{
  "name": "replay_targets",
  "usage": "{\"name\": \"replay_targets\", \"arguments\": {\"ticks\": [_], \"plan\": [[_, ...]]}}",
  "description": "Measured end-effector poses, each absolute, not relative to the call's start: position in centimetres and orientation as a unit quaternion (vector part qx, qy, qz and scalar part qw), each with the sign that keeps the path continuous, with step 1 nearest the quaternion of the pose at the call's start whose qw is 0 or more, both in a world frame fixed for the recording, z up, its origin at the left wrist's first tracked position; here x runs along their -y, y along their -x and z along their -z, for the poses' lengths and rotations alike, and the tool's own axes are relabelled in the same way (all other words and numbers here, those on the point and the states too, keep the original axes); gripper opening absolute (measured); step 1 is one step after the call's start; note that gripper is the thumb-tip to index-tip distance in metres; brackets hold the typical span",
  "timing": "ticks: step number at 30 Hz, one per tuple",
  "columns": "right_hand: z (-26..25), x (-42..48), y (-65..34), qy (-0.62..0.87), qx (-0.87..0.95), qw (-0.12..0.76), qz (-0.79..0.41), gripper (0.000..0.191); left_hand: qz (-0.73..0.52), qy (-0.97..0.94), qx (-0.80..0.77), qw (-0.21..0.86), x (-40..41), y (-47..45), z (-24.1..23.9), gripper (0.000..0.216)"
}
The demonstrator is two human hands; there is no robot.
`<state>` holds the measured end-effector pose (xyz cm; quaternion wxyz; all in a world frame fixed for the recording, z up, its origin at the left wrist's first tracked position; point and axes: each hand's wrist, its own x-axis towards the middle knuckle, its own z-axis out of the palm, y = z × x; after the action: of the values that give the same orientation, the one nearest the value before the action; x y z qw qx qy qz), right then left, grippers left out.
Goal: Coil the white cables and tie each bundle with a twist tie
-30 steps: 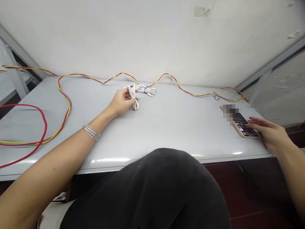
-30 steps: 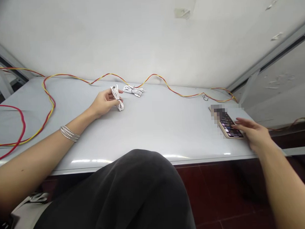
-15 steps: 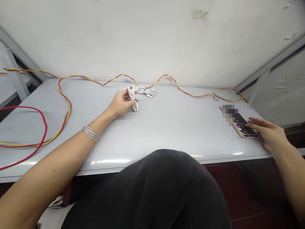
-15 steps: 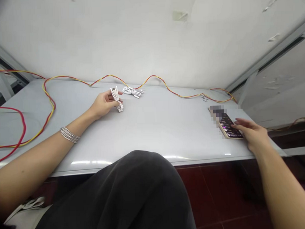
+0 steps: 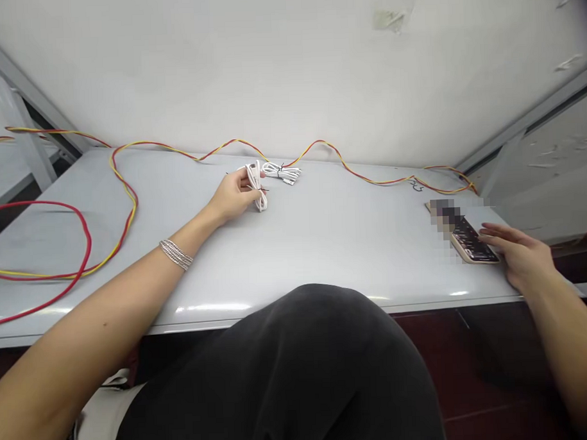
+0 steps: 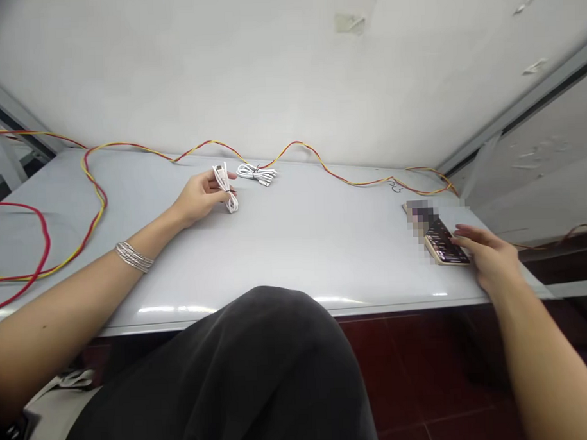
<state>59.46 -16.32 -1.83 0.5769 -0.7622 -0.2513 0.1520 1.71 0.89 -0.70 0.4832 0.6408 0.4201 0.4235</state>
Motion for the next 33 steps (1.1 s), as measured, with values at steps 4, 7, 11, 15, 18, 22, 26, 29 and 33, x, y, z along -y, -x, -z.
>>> {"name": "replay_targets", "arguments": {"ticks": [4, 7, 11, 15, 18, 22, 26, 29, 33], "plan": [[1.7, 16.5, -59.3, 0.762, 0.262, 0.569, -0.164, 0.038, -0.428, -0.636, -0.417, 0.489, -0.9, -1.7, 0.8, 0.046], [1.7, 16.3, -59.1, 0.778, 0.252, 0.554, -0.156, 0.039, -0.428, -0.635, -0.421, 0.487, -1.0, -1.7, 0.8, 0.047], [1.9, 15.7, -58.8, 0.813, 0.205, 0.534, -0.110, 0.035, -0.423, -0.639, -0.422, 0.483, -0.9, -1.7, 0.8, 0.048], [1.8, 15.8, -59.0, 0.798, 0.217, 0.551, -0.115, 0.030, -0.423, -0.637, -0.423, 0.486, -0.9, -1.7, 0.8, 0.048], [1.8, 16.1, -59.4, 0.776, 0.243, 0.565, -0.142, 0.035, -0.423, -0.641, -0.418, 0.485, -0.9, -1.7, 0.7, 0.048], [1.8, 16.1, -58.9, 0.793, 0.243, 0.543, -0.133, 0.038, -0.432, -0.655, -0.397, 0.476, -0.8, -1.7, 0.7, 0.049], [1.6, 15.8, -58.1, 0.802, 0.213, 0.548, -0.106, 0.035, -0.441, -0.648, -0.386, 0.486, -0.7, -1.7, 0.6, 0.043], [1.7, 15.9, -58.1, 0.786, 0.228, 0.565, -0.106, 0.033, -0.445, -0.641, -0.393, 0.487, -0.7, -1.7, 0.5, 0.037], [2.0, 16.2, -58.9, 0.763, 0.249, 0.584, -0.122, 0.033, -0.443, -0.641, -0.405, 0.478, -0.7, -1.6, 0.4, 0.037]]}}
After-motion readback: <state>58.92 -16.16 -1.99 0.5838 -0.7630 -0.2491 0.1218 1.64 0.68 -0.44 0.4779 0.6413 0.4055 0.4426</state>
